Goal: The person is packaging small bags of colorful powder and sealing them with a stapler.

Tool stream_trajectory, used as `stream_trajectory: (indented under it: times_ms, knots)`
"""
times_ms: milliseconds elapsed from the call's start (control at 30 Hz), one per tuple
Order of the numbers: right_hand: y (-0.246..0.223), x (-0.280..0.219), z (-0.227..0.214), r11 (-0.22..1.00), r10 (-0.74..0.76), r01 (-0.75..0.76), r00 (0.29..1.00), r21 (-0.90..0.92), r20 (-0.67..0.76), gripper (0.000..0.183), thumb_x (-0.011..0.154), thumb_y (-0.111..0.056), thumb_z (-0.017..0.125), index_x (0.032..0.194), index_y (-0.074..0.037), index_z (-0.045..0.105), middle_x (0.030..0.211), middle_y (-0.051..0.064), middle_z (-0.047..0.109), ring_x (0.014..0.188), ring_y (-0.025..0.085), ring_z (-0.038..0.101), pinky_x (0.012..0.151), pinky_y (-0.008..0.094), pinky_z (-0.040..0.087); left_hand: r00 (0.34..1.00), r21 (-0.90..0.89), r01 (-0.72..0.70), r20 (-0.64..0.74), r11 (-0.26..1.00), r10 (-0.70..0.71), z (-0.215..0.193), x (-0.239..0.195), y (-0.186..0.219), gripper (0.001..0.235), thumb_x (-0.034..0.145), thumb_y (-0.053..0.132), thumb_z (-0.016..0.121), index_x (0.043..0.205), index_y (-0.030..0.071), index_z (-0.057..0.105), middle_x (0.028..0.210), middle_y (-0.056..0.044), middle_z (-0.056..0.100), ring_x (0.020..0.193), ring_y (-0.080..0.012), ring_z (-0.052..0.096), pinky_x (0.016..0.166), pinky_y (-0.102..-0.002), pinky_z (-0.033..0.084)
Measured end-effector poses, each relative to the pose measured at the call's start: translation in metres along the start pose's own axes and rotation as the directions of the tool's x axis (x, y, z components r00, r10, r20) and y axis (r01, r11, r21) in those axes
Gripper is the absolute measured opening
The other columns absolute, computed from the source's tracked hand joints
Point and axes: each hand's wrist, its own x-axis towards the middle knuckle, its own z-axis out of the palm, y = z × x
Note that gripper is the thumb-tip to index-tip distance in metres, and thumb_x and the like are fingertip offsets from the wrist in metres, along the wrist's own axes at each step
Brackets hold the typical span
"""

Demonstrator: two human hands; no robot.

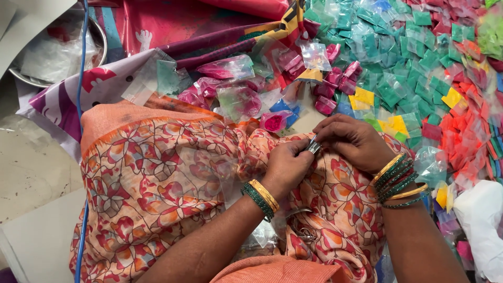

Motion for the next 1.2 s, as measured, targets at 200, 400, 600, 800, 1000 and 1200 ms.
stream_trajectory:
  times_ms: [200,400,600,800,1000,1200]
  knots:
    - [0.001,0.002,0.001,1.000,-0.004,0.005,1.000,-0.011,0.015,0.031,0.082,0.013,0.061,0.106,-0.002,0.072,0.119,0.009,0.065,0.108,0.019,0.070,0.091,0.030,0.061,1.000,-0.099,0.023,0.020,0.995,-0.021,0.000,0.001,-0.007,0.034,0.088,0.014,0.059,0.117,0.003,0.075,0.082,0.001,0.072,0.071,-0.0046,0.061,0.066,-0.023,0.052]
    - [-0.008,0.004,0.003,0.994,-0.059,0.060,0.998,-0.097,0.005,0.026,0.082,0.010,0.066,0.104,-0.003,0.073,0.115,0.008,0.069,0.106,0.019,0.070,0.092,0.031,0.058,0.999,-0.161,0.035,0.033,0.986,-0.030,0.002,0.004,-0.015,0.035,0.088,0.011,0.059,0.118,0.003,0.076,0.084,0.002,0.071,0.072,-0.0043,0.061,0.066,-0.023,0.052]
    - [-0.010,0.006,0.002,0.996,-0.019,0.025,0.997,-0.084,0.076,0.014,0.086,0.003,0.066,0.099,-0.003,0.067,0.112,0.008,0.069,0.104,0.018,0.069,0.090,0.032,0.058,1.000,-0.128,0.019,0.014,0.992,-0.017,0.003,0.001,-0.012,0.033,0.088,0.012,0.061,0.117,0.003,0.075,0.085,0.002,0.073,0.074,-0.0038,0.062,0.067,-0.023,0.053]
    - [-0.008,0.008,-0.001,0.992,0.103,-0.113,0.982,0.053,0.157,0.010,0.091,0.000,0.060,0.100,-0.004,0.063,0.121,0.008,0.066,0.106,0.016,0.065,0.092,0.032,0.056,1.000,-0.040,-0.016,-0.013,0.999,0.015,0.000,-0.011,0.000,0.032,0.087,0.013,0.061,0.114,0.002,0.075,0.082,-0.002,0.073,0.074,-0.0045,0.062,0.067,-0.025,0.053]
    - [-0.014,0.011,0.002,0.998,0.042,-0.033,0.984,-0.056,0.171,0.010,0.086,-0.004,0.071,0.096,-0.004,0.069,0.120,0.009,0.066,0.105,0.019,0.067,0.089,0.033,0.056,0.996,-0.018,-0.086,0.011,0.996,0.087,0.000,-0.007,-0.015,0.034,0.087,0.013,0.060,0.119,0.004,0.072,0.085,-0.002,0.073,0.077,-0.0046,0.063,0.071,-0.026,0.054]
    - [-0.017,0.016,0.004,0.992,0.033,-0.012,0.987,-0.127,0.158,0.010,0.088,-0.004,0.067,0.098,-0.004,0.066,0.123,0.008,0.065,0.104,0.018,0.067,0.088,0.032,0.056,0.998,0.003,-0.057,0.032,0.998,0.057,-0.002,-0.009,-0.011,0.035,0.087,0.013,0.061,0.119,0.005,0.072,0.083,-0.004,0.071,0.075,-0.0064,0.061,0.069,-0.028,0.054]
